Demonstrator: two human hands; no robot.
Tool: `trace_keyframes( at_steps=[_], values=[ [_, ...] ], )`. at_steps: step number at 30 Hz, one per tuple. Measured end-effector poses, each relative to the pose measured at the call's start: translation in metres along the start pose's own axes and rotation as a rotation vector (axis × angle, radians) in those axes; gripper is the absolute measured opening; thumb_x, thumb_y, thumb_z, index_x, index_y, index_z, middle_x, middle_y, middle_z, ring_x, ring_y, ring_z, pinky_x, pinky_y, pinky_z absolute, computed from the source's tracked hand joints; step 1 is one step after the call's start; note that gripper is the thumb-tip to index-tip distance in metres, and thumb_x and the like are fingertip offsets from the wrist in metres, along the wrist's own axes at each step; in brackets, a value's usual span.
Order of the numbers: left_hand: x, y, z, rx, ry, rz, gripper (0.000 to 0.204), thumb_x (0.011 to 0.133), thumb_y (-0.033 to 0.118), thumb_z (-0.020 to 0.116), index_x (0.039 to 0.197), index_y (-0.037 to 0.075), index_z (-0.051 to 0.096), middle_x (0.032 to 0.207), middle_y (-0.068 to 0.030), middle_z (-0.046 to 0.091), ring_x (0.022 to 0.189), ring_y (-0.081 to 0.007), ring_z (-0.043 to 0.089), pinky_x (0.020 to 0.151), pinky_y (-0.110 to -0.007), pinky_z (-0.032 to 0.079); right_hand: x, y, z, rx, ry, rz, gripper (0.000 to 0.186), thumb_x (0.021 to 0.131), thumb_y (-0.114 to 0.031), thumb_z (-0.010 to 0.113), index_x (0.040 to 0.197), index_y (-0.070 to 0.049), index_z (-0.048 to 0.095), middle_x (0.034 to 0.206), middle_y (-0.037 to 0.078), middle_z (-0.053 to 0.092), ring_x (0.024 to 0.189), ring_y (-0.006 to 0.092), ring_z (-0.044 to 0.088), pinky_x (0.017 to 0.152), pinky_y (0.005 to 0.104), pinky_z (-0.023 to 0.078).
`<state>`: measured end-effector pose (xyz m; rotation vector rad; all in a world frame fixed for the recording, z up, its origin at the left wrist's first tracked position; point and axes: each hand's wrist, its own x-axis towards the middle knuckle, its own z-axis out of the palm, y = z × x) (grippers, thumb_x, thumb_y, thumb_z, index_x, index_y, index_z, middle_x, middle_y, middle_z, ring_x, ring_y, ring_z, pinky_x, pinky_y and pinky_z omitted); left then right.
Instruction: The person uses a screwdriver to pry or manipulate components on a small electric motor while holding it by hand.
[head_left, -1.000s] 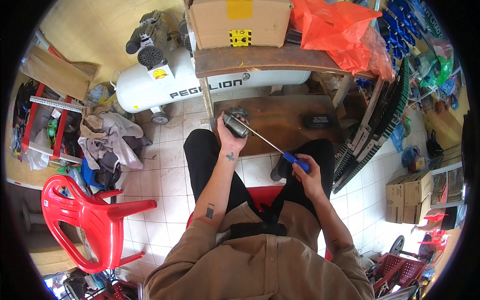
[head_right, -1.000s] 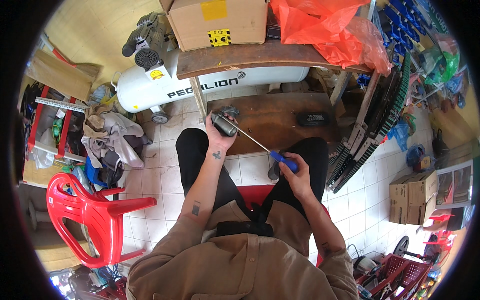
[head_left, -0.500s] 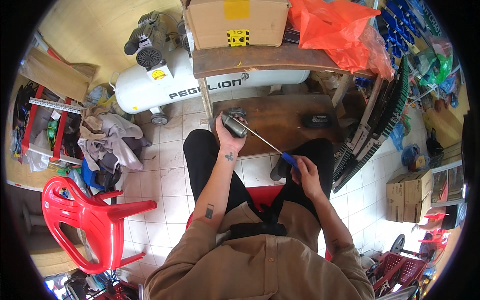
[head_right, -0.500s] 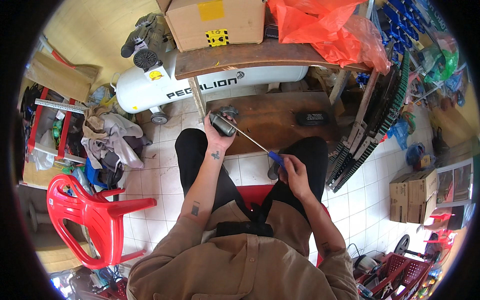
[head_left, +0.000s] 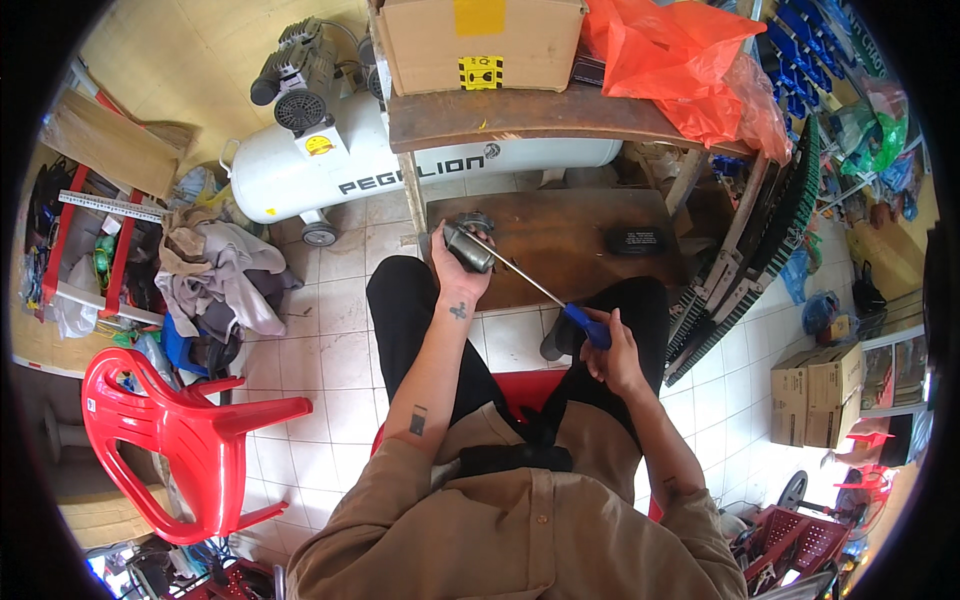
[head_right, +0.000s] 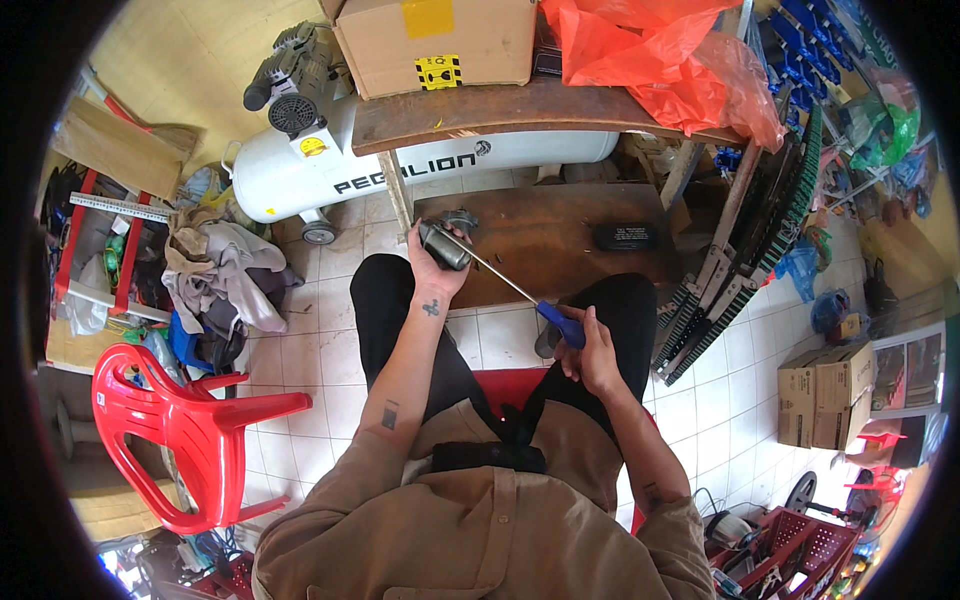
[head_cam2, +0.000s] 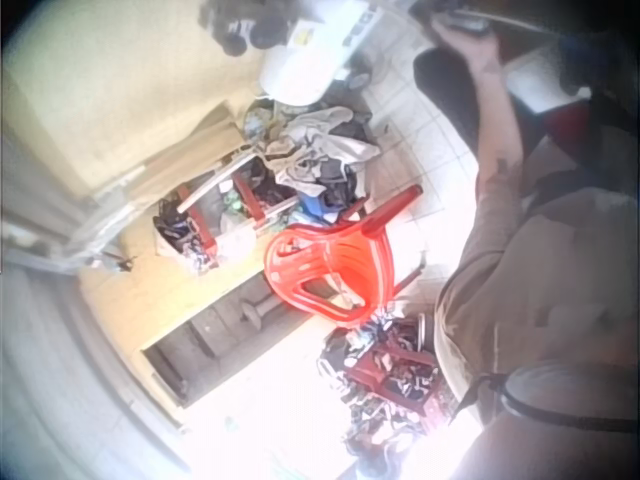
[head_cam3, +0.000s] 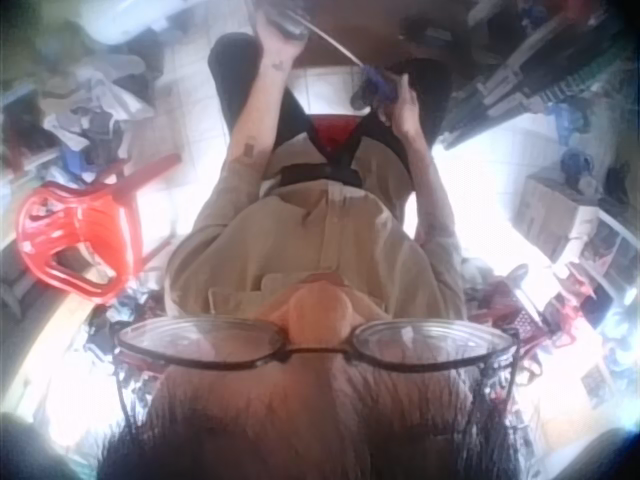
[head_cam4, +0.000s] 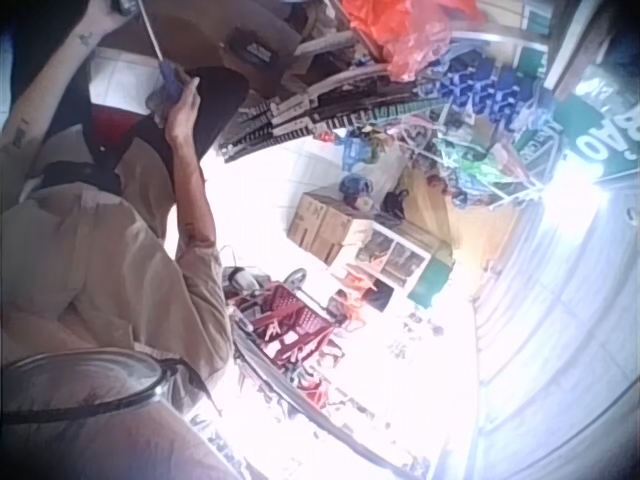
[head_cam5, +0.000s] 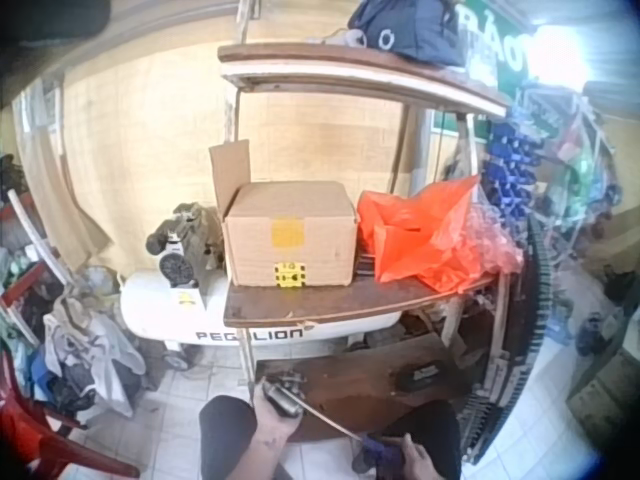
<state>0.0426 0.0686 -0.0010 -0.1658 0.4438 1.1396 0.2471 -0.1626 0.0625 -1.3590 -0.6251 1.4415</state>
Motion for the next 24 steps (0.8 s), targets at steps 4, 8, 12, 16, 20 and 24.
trace_keyframes(
  at_steps=[4,8,12,16,20,24],
  values=[
    [-0.003,-0.001,0.003,0.025,-0.006,0.020,0.038,0.092,0.046,0.059,0.090,0.008,0.058,0.079,-0.0051,0.060,0.073,-0.0219,0.059,0.077,-0.035,0.050,0.003,0.004,0.001,-0.091,0.015,-0.102,0.038,0.106,-0.029,0.052,0.128,0.001,0.056,0.089,0.009,0.065,0.063,0.0109,0.059,0.051,0.0247,0.045],
    [-0.003,-0.001,0.005,0.011,0.043,0.033,0.038,0.093,0.046,0.058,0.090,0.008,0.057,0.079,-0.0047,0.060,0.073,-0.0216,0.059,0.077,-0.034,0.050,0.011,0.024,0.000,-0.299,0.132,-0.458,0.029,0.098,-0.010,0.062,0.125,0.000,0.058,0.097,0.008,0.064,0.072,0.0093,0.058,0.056,0.0204,0.042],
    [-0.003,-0.002,0.002,0.033,-0.003,0.006,0.039,0.093,0.046,0.058,0.088,0.008,0.057,0.079,-0.0047,0.060,0.073,-0.0212,0.058,0.077,-0.034,0.050,0.016,0.028,-0.005,-0.563,0.123,-0.568,0.032,0.096,-0.007,0.064,0.127,0.001,0.057,0.100,0.009,0.065,0.076,0.0108,0.061,0.058,0.0198,0.043],
    [-0.003,-0.002,0.003,0.035,-0.005,0.007,0.039,0.093,0.047,0.058,0.087,0.008,0.058,0.079,-0.0047,0.060,0.072,-0.0208,0.058,0.076,-0.034,0.050,0.000,-0.003,0.006,0.108,0.009,0.023,0.034,0.102,-0.016,0.058,0.131,0.001,0.055,0.101,0.011,0.066,0.070,0.0113,0.061,0.053,0.0186,0.041],
    [-0.004,-0.003,0.005,0.033,-0.004,0.005,0.038,0.092,0.046,0.059,0.088,0.008,0.058,0.079,-0.0046,0.061,0.072,-0.0208,0.058,0.075,-0.034,0.050,0.005,0.006,-0.003,-0.204,0.021,-0.031,0.035,0.104,-0.021,0.055,0.133,0.000,0.055,0.100,0.013,0.066,0.067,0.0115,0.060,0.051,0.0180,0.040],
    [-0.004,-0.002,0.005,0.023,0.012,0.017,0.037,0.092,0.046,0.061,0.089,0.009,0.059,0.078,-0.0045,0.061,0.072,-0.0209,0.058,0.075,-0.034,0.051,0.015,0.025,-0.008,-0.580,0.093,-0.537,0.035,0.102,-0.017,0.058,0.133,-0.001,0.055,0.100,0.010,0.064,0.082,0.0125,0.062,0.058,0.0206,0.045]
  ],
)
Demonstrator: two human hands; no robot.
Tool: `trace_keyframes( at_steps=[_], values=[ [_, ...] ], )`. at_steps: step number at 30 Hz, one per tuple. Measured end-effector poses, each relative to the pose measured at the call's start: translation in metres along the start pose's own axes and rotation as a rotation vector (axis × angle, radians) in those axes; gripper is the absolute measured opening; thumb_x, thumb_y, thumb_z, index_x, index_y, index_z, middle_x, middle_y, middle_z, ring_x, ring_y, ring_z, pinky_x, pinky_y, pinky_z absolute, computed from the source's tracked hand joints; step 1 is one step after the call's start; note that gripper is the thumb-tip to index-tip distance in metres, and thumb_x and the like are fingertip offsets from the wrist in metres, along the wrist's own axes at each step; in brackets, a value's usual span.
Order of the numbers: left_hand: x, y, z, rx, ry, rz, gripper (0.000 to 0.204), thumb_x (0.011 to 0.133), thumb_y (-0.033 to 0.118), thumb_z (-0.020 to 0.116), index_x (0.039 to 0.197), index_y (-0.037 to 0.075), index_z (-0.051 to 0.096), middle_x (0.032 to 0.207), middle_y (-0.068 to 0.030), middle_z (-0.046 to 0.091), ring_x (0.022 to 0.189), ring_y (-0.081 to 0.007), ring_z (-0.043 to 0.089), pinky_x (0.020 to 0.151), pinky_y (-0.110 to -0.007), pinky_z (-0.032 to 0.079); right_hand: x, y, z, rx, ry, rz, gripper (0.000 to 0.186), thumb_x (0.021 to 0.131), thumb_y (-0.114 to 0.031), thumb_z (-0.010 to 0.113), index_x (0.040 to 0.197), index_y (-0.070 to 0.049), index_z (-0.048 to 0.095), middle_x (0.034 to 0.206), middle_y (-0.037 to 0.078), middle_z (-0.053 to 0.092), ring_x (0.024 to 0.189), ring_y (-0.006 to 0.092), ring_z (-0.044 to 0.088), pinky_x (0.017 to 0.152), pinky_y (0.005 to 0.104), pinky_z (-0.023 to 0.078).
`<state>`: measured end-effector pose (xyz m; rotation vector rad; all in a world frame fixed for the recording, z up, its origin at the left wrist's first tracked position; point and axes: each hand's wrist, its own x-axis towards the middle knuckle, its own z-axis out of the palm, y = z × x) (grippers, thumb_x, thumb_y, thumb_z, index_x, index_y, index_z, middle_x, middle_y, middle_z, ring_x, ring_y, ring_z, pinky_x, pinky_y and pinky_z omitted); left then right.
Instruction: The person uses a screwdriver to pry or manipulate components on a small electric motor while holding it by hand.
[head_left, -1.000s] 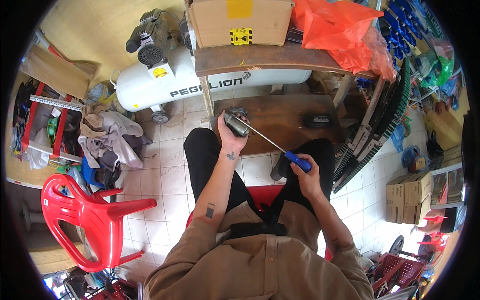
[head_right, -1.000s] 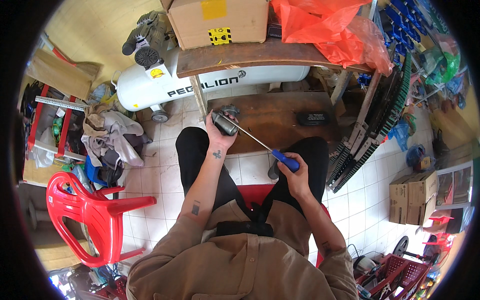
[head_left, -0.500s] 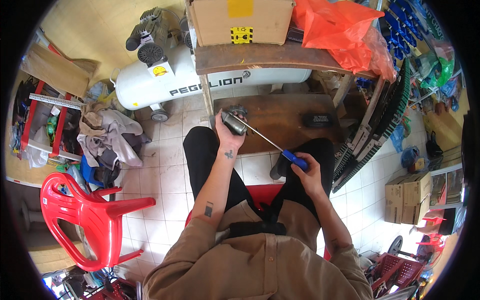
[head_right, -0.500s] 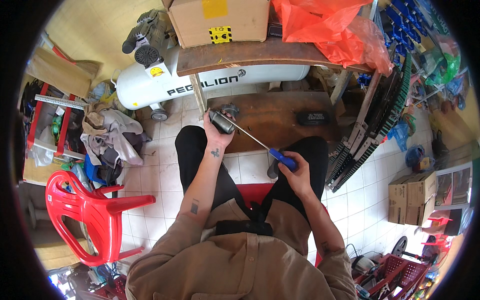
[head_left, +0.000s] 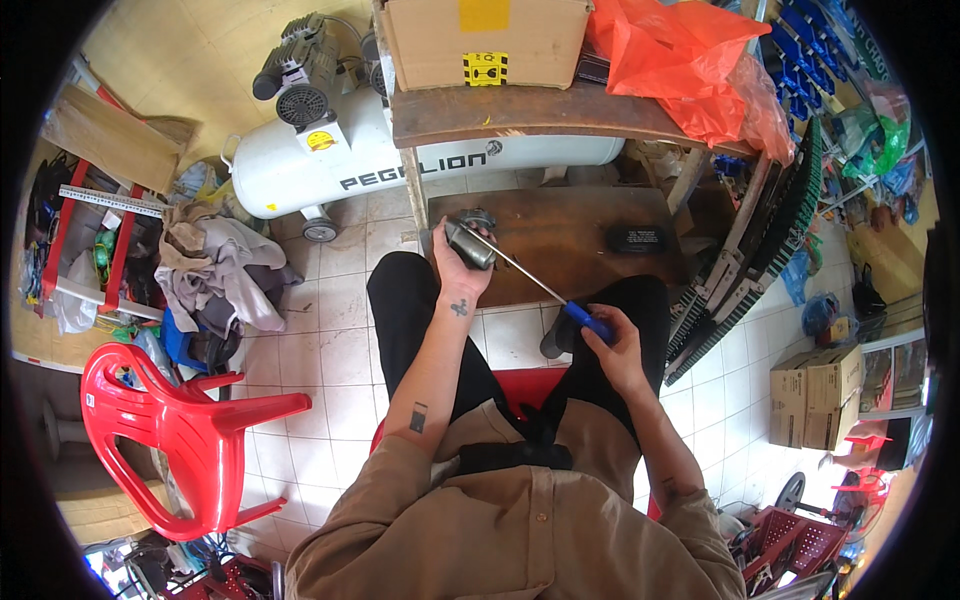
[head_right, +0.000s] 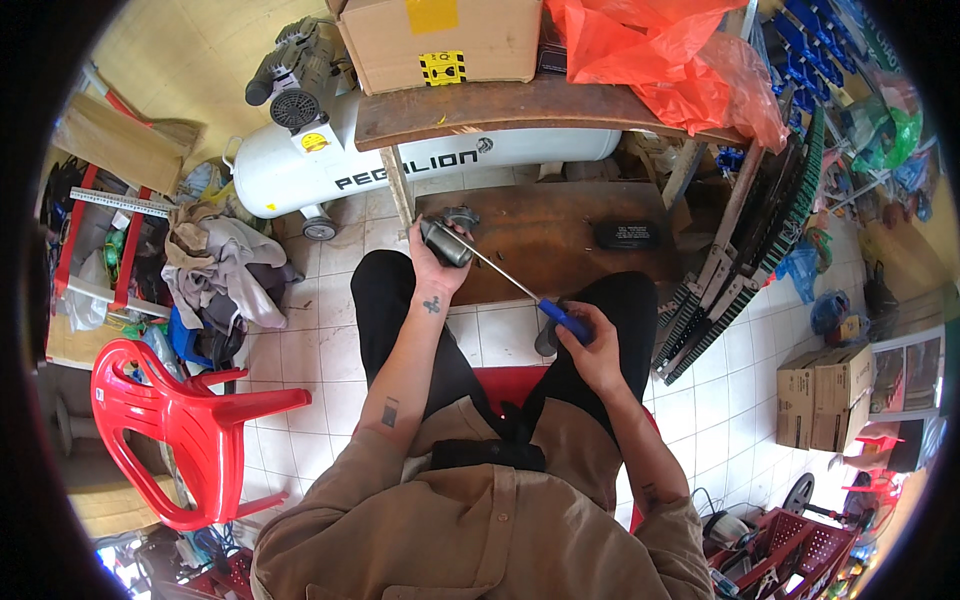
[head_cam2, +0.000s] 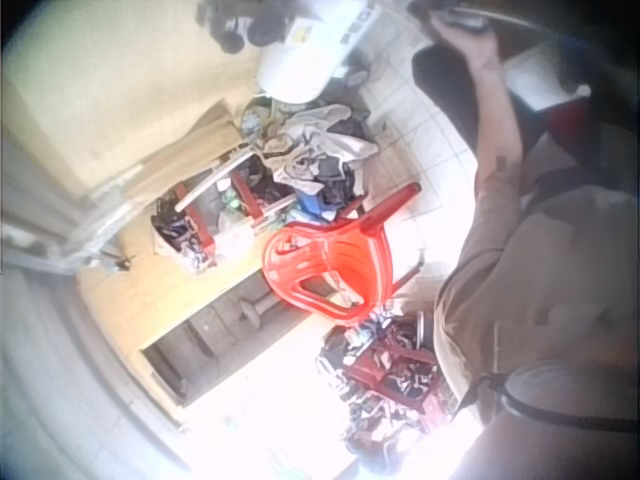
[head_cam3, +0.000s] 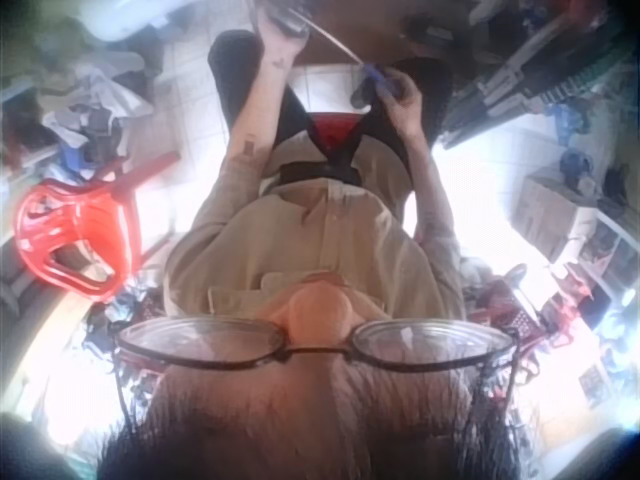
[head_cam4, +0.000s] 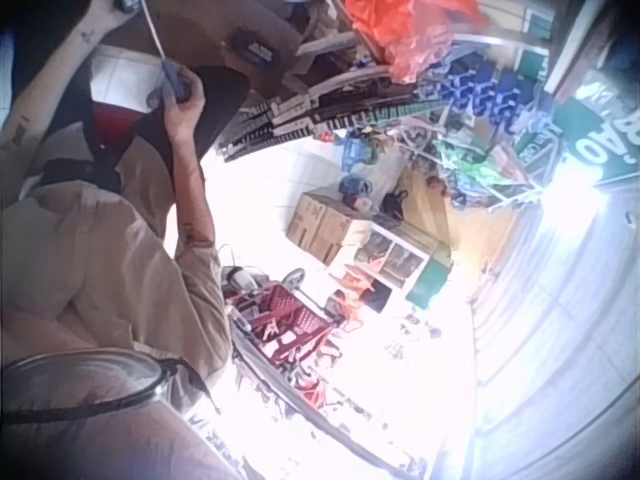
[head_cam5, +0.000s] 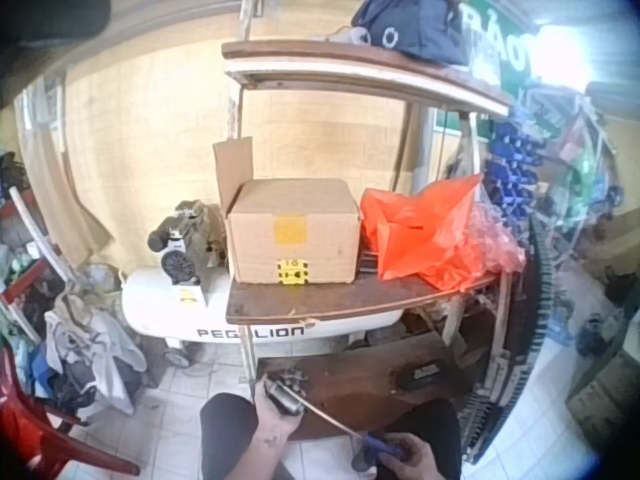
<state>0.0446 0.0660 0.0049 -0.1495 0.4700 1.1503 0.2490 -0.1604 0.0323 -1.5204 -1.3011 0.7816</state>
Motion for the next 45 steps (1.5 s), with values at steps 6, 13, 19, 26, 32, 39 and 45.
trace_keyframes(
  at_steps=[6,13,19,26,32,39,45],
  values=[
    [0.002,0.000,-0.002,0.008,-0.047,-0.012,0.047,0.090,0.054,0.066,0.095,0.009,0.060,0.083,-0.0049,0.062,0.077,-0.0214,0.059,0.080,-0.035,0.051,0.002,-0.005,0.004,0.161,0.008,0.108,0.038,0.100,-0.018,0.063,0.133,0.000,0.055,0.098,0.010,0.065,0.081,0.0128,0.061,0.061,0.0245,0.049],
    [-0.007,-0.003,0.007,0.070,-0.154,0.023,0.058,0.092,0.064,0.059,0.106,0.007,0.060,0.094,-0.0040,0.064,0.083,-0.0183,0.060,0.081,-0.033,0.051,0.000,-0.020,0.001,0.368,-0.081,0.445,0.034,0.102,-0.018,0.059,0.131,0.000,0.056,0.087,0.010,0.066,0.062,0.0088,0.057,0.048,0.0203,0.041],
    [0.002,-0.002,-0.004,0.097,-0.259,0.049,0.048,0.097,0.050,0.059,0.121,0.009,0.055,0.115,-0.0093,0.064,0.100,-0.0213,0.061,0.092,-0.036,0.052,-0.001,-0.017,0.003,0.161,0.082,0.099,0.026,0.098,-0.008,0.063,0.122,0.001,0.059,0.091,0.009,0.067,0.062,0.0076,0.057,0.050,0.0202,0.041],
    [-0.003,-0.002,-0.004,0.171,-0.367,0.061,0.042,0.100,0.032,0.062,0.135,0.011,0.049,0.136,-0.0152,0.057,0.117,-0.0255,0.059,0.107,-0.039,0.048,0.005,-0.049,-0.003,0.543,0.055,0.450,0.029,0.104,-0.020,0.053,0.123,0.002,0.060,0.083,0.008,0.064,0.056,0.0118,0.058,0.041,0.0215,0.039],
    [0.000,-0.001,-0.005,0.171,-0.371,0.047,0.041,0.100,0.030,0.062,0.134,0.012,0.050,0.137,-0.0144,0.058,0.114,-0.0247,0.060,0.104,-0.038,0.049,0.002,-0.027,-0.010,0.540,-0.008,0.423,0.030,0.106,-0.022,0.051,0.123,0.001,0.060,0.078,0.007,0.065,0.058,0.0108,0.057,0.043,0.0215,0.038],
    [0.007,0.000,-0.017,0.102,-0.320,0.030,0.041,0.096,0.030,0.069,0.130,0.013,0.055,0.127,-0.0062,0.064,0.108,-0.0199,0.061,0.095,-0.036,0.051,0.000,-0.027,-0.002,0.542,0.120,0.329,0.025,0.098,-0.009,0.064,0.121,0.001,0.061,0.083,0.007,0.063,0.063,0.0085,0.056,0.046,0.0201,0.036],
    [0.001,-0.002,-0.010,0.079,-0.284,0.016,0.036,0.095,0.023,0.071,0.126,0.012,0.056,0.127,-0.0070,0.064,0.105,-0.0201,0.062,0.094,-0.037,0.052,-0.001,-0.012,-0.005,0.525,0.120,0.316,0.031,0.095,-0.006,0.069,0.123,0.001,0.060,0.092,0.011,0.065,0.063,0.0083,0.057,0.045,0.0201,0.037]
  ],
)
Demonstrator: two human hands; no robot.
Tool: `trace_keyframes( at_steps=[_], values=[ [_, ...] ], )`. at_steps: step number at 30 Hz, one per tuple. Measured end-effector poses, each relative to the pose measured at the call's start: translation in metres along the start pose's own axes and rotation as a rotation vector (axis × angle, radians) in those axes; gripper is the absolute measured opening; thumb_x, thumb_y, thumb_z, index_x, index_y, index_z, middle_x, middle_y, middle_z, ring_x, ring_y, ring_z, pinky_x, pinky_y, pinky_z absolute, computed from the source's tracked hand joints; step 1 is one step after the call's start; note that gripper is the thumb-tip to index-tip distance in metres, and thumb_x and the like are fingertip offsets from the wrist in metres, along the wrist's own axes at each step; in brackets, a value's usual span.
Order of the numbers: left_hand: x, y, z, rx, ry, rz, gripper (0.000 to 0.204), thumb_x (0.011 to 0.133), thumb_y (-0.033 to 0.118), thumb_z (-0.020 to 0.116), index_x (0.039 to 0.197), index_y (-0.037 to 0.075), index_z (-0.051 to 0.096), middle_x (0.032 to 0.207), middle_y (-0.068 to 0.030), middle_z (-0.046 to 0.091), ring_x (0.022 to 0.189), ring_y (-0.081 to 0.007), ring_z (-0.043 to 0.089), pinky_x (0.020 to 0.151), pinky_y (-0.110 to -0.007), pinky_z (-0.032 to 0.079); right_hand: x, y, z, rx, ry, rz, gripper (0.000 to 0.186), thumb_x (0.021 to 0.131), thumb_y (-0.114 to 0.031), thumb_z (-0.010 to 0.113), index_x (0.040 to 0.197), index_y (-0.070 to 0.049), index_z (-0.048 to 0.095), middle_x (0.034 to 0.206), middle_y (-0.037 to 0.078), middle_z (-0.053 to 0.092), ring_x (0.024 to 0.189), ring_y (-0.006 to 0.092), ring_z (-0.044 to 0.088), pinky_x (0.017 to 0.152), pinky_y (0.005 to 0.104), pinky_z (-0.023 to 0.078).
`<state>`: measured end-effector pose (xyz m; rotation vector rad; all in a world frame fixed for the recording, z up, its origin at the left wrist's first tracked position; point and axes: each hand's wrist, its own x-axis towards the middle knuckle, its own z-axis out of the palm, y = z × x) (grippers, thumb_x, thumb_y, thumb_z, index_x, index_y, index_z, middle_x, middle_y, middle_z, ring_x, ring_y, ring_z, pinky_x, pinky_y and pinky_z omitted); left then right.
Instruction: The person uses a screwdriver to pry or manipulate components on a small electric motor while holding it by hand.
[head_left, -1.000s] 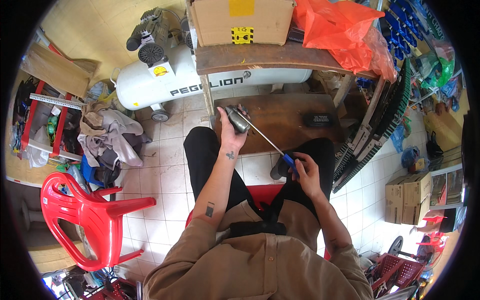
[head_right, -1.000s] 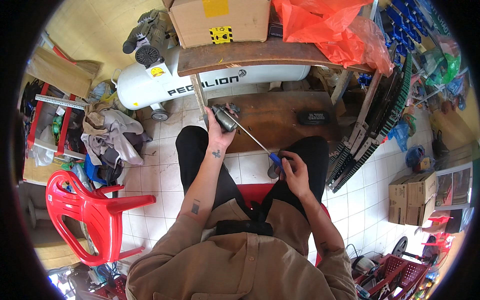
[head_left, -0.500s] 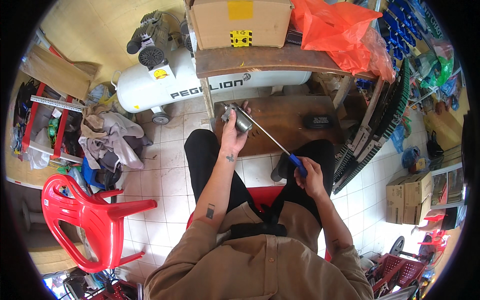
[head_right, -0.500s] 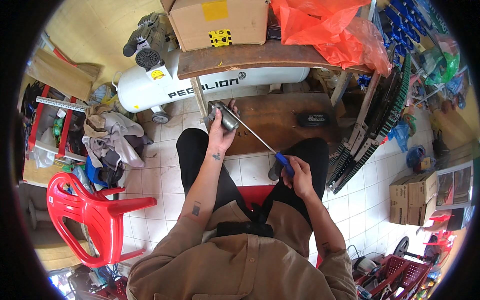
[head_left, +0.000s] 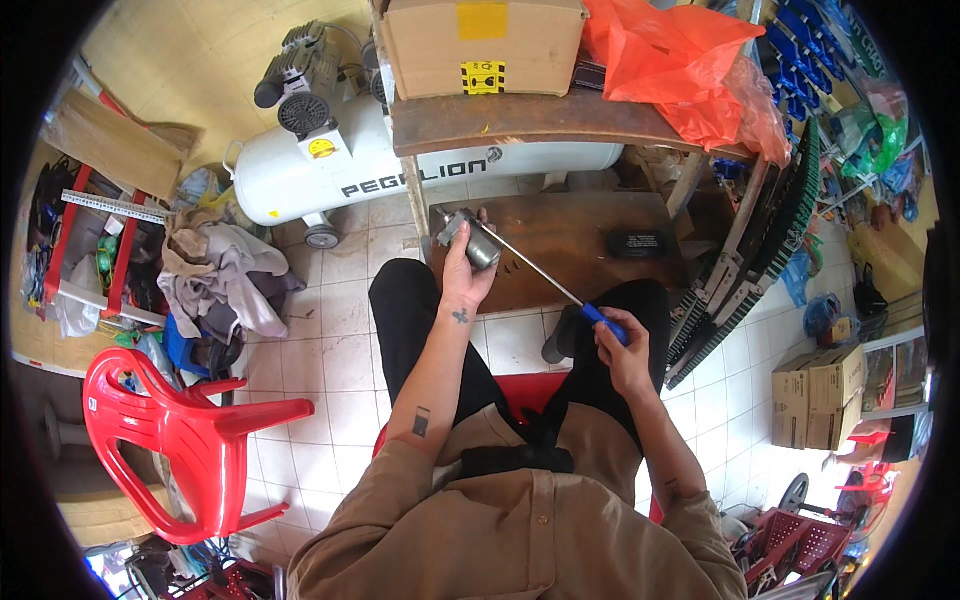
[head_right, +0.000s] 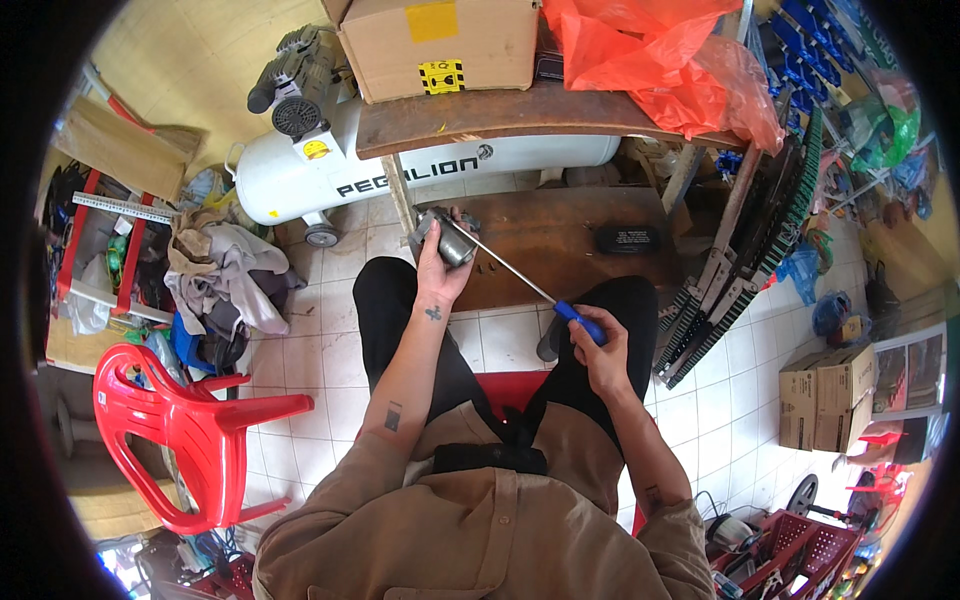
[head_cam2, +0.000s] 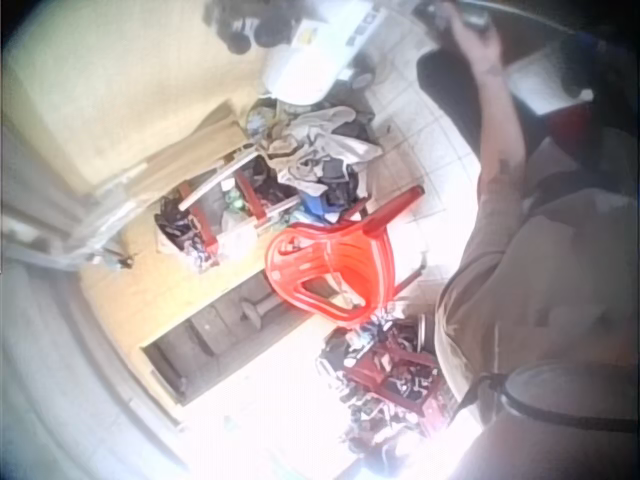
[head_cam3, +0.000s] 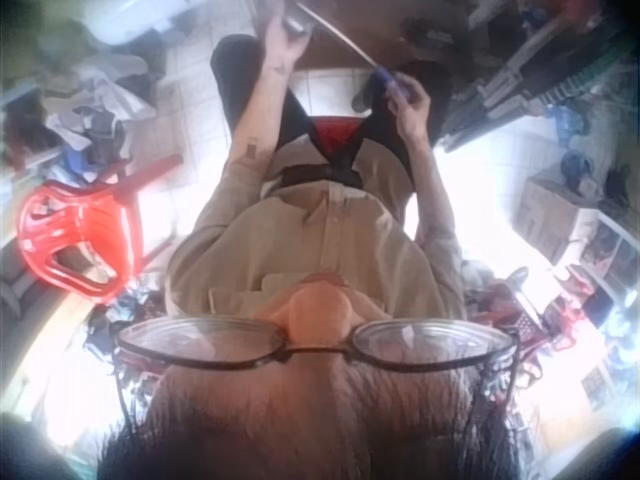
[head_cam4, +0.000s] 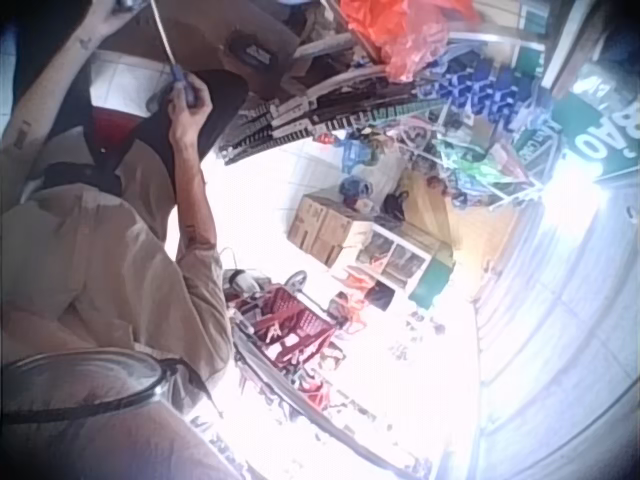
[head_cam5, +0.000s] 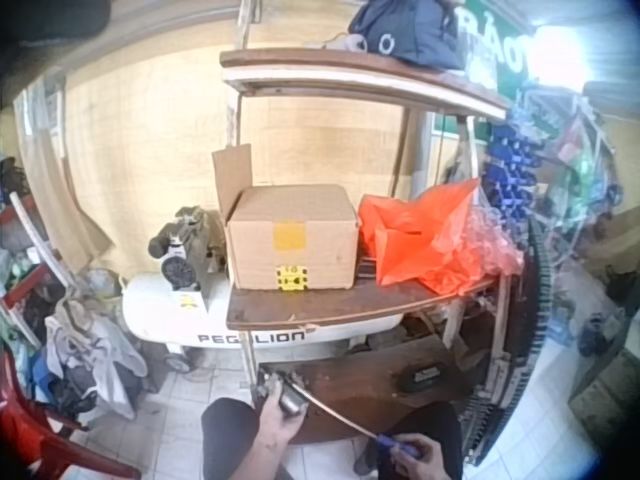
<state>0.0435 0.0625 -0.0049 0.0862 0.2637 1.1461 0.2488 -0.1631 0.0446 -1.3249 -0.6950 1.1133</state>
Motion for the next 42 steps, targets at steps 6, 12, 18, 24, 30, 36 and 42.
trace_keyframes(
  at_steps=[6,12,18,24,30,36,42],
  values=[
    [-0.007,0.001,0.014,0.089,-0.058,0.049,0.037,0.095,0.020,0.069,0.128,0.011,0.056,0.117,-0.0046,0.065,0.100,-0.0186,0.062,0.091,-0.038,0.053,-0.007,-0.022,0.017,-0.112,-0.055,0.080,0.037,0.101,-0.012,0.058,0.135,0.000,0.053,0.083,0.010,0.064,0.059,0.0081,0.055,0.044,0.0195,0.040],
    [0.001,0.004,-0.001,0.006,-0.030,-0.005,0.031,0.092,0.019,0.072,0.117,0.007,0.059,0.106,-0.0020,0.064,0.097,-0.0179,0.062,0.088,-0.037,0.053,-0.003,-0.008,0.007,-0.208,-0.089,-0.017,0.033,0.102,-0.015,0.058,0.131,0.000,0.057,0.081,0.007,0.065,0.061,0.0065,0.055,0.048,0.0204,0.041],
    [-0.003,0.003,0.006,-0.053,-0.126,-0.013,0.026,0.091,0.020,0.071,0.110,0.007,0.059,0.100,-0.0021,0.063,0.093,-0.0175,0.061,0.088,-0.037,0.052,-0.004,-0.011,0.012,-0.291,0.018,-0.147,0.030,0.094,-0.009,0.070,0.122,0.000,0.062,0.086,0.003,0.064,0.062,0.0051,0.053,0.051,0.0213,0.041],
    [-0.005,0.001,0.010,-0.020,-0.085,-0.005,0.021,0.091,0.017,0.069,0.105,0.008,0.058,0.098,-0.0015,0.062,0.091,-0.0167,0.061,0.087,-0.037,0.051,-0.002,-0.002,0.006,-0.212,-0.017,-0.092,0.031,0.092,-0.005,0.071,0.121,0.000,0.062,0.086,0.002,0.061,0.058,0.0055,0.049,0.050,0.0212,0.038],
    [-0.005,0.000,0.009,-0.051,-0.063,-0.006,0.018,0.088,0.014,0.069,0.103,0.008,0.059,0.096,-0.0018,0.062,0.088,-0.0167,0.062,0.085,-0.037,0.050,0.000,0.002,0.004,-0.472,-0.035,-0.197,0.032,0.092,-0.011,0.073,0.121,0.000,0.066,0.100,0.008,0.071,0.082,0.0111,0.064,0.074,0.0253,0.051],
    [-0.006,-0.001,0.010,-0.098,-0.066,-0.012,0.018,0.086,0.011,0.069,0.101,0.008,0.058,0.093,-0.0015,0.062,0.085,-0.0167,0.061,0.082,-0.038,0.048,-0.002,-0.004,0.007,-0.502,-0.123,-0.105,0.034,0.092,-0.015,0.073,0.121,0.001,0.067,0.106,0.011,0.073,0.097,0.0147,0.067,0.088,0.0291,0.051],
    [-0.004,0.000,0.008,-0.097,-0.067,0.004,0.018,0.085,0.011,0.070,0.098,0.008,0.059,0.091,-0.0009,0.062,0.083,-0.0161,0.060,0.083,-0.037,0.048,-0.006,-0.015,0.007,-0.496,-0.122,-0.118,0.030,0.090,-0.012,0.073,0.117,0.002,0.067,0.098,0.007,0.072,0.091,0.0122,0.065,0.083,0.0270,0.050]
  ],
)
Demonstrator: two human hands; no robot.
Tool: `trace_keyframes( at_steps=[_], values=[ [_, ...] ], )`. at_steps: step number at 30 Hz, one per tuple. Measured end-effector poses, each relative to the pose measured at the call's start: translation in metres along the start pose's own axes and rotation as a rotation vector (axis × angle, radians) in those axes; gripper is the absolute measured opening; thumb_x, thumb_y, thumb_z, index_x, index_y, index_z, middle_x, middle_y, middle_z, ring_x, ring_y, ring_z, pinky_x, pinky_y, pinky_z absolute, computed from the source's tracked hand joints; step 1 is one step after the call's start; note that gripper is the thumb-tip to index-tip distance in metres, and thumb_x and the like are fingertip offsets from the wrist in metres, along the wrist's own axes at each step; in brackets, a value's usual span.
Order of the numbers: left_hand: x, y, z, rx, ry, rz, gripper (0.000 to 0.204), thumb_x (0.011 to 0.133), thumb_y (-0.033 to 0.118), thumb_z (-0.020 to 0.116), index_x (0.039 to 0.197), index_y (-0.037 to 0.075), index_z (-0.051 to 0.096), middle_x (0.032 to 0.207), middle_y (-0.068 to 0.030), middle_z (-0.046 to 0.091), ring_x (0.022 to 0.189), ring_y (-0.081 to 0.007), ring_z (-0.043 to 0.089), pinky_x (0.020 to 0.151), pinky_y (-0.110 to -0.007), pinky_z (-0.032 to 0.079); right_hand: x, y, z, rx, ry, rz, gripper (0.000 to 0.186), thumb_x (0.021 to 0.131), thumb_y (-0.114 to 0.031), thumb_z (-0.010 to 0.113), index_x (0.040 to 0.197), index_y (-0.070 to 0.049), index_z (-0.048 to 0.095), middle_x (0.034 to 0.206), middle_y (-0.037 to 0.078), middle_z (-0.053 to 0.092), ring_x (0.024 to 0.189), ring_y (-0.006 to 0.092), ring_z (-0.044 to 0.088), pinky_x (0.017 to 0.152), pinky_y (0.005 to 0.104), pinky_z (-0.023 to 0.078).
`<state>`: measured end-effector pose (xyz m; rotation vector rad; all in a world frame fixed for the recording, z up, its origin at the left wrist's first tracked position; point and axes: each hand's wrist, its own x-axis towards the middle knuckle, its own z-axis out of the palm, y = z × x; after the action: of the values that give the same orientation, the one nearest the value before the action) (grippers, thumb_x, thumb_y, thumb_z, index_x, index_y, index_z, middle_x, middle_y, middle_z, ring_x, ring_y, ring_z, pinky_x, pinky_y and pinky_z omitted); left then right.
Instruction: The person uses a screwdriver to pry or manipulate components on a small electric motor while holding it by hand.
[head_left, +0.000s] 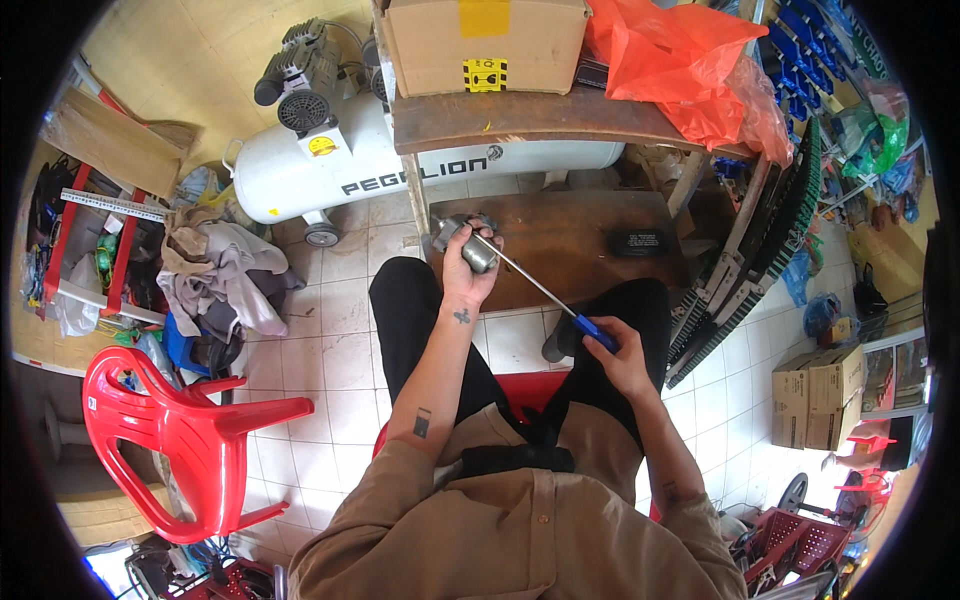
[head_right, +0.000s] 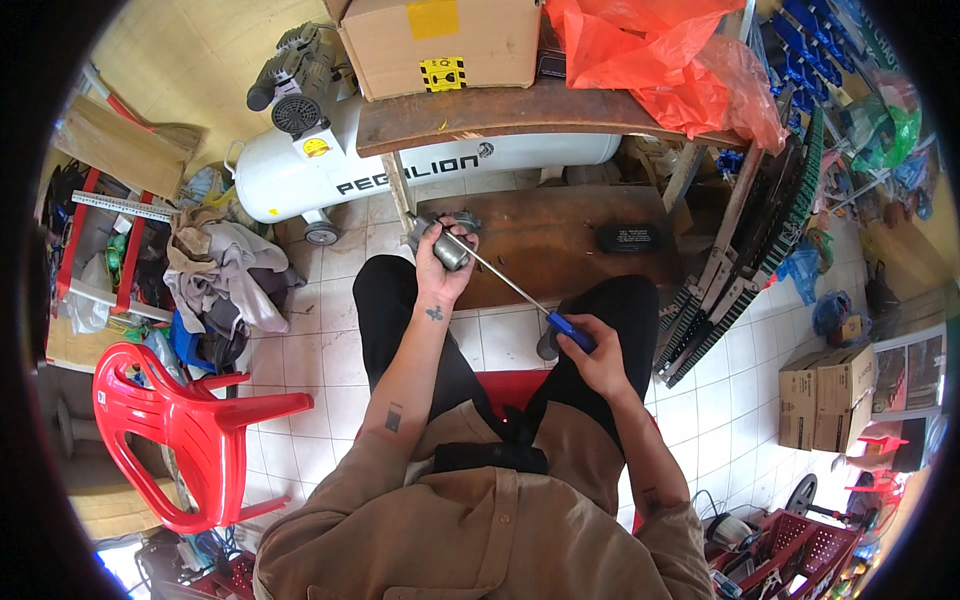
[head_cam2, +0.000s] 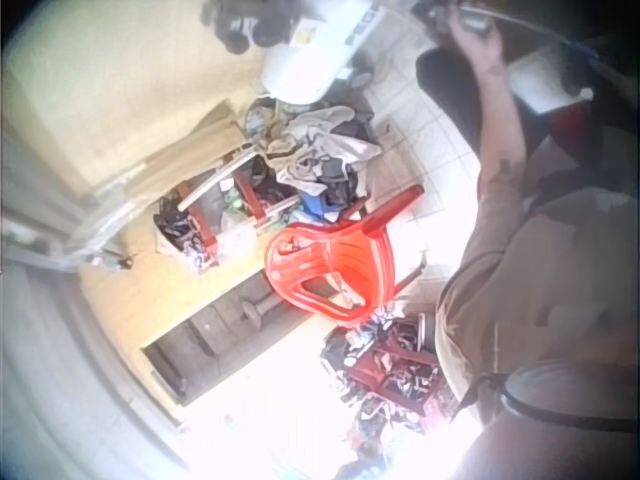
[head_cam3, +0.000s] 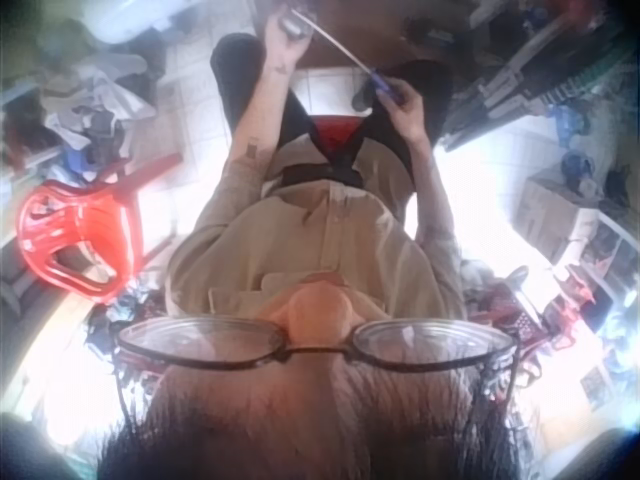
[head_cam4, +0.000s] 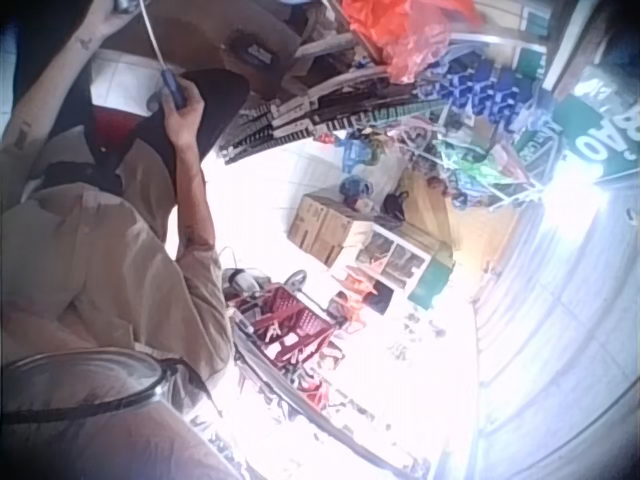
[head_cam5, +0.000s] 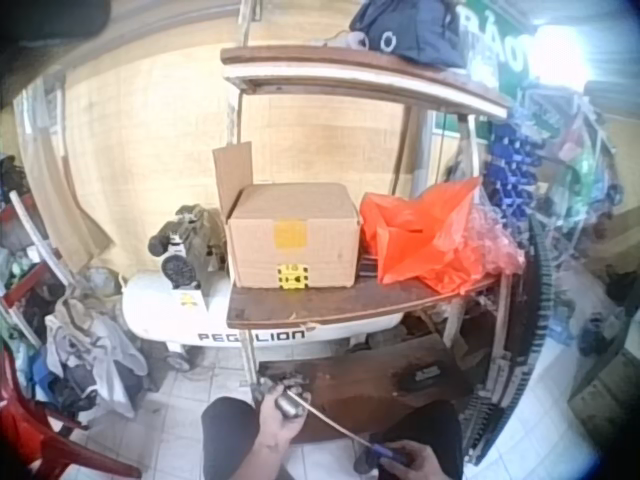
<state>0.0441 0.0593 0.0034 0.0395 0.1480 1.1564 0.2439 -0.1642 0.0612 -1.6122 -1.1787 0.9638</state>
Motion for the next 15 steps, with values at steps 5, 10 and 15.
trace_keyframes(
  at_steps=[5,10,15],
  values=[
    [-0.001,0.003,0.002,0.034,0.170,0.049,0.016,0.086,0.014,0.071,0.096,0.008,0.060,0.090,-0.0003,0.062,0.083,-0.0154,0.060,0.085,-0.037,0.048,-0.002,0.001,0.001,0.043,0.037,0.021,0.023,0.090,-0.013,0.074,0.106,0.002,0.067,0.097,0.007,0.071,0.087,0.0101,0.063,0.080,0.0261,0.049],
    [-0.003,-0.001,0.002,0.050,0.072,-0.005,0.015,0.086,0.014,0.071,0.096,0.009,0.061,0.088,0.0004,0.061,0.084,-0.0152,0.060,0.086,-0.037,0.048,-0.001,0.005,-0.002,0.103,0.029,0.027,0.023,0.090,-0.016,0.076,0.096,0.001,0.061,0.091,0.006,0.071,0.083,0.0092,0.062,0.075,0.0276,0.049],
    [-0.001,-0.001,-0.003,0.025,0.065,0.011,0.019,0.086,0.013,0.072,0.099,0.008,0.059,0.088,0.0004,0.061,0.083,-0.0147,0.060,0.085,-0.036,0.048,0.022,-0.008,0.022,-0.189,0.108,0.023,0.029,0.097,-0.028,0.065,0.098,0.000,0.060,0.082,0.016,0.071,0.076,0.0225,0.070,0.069,0.0354,0.051]
  ],
)
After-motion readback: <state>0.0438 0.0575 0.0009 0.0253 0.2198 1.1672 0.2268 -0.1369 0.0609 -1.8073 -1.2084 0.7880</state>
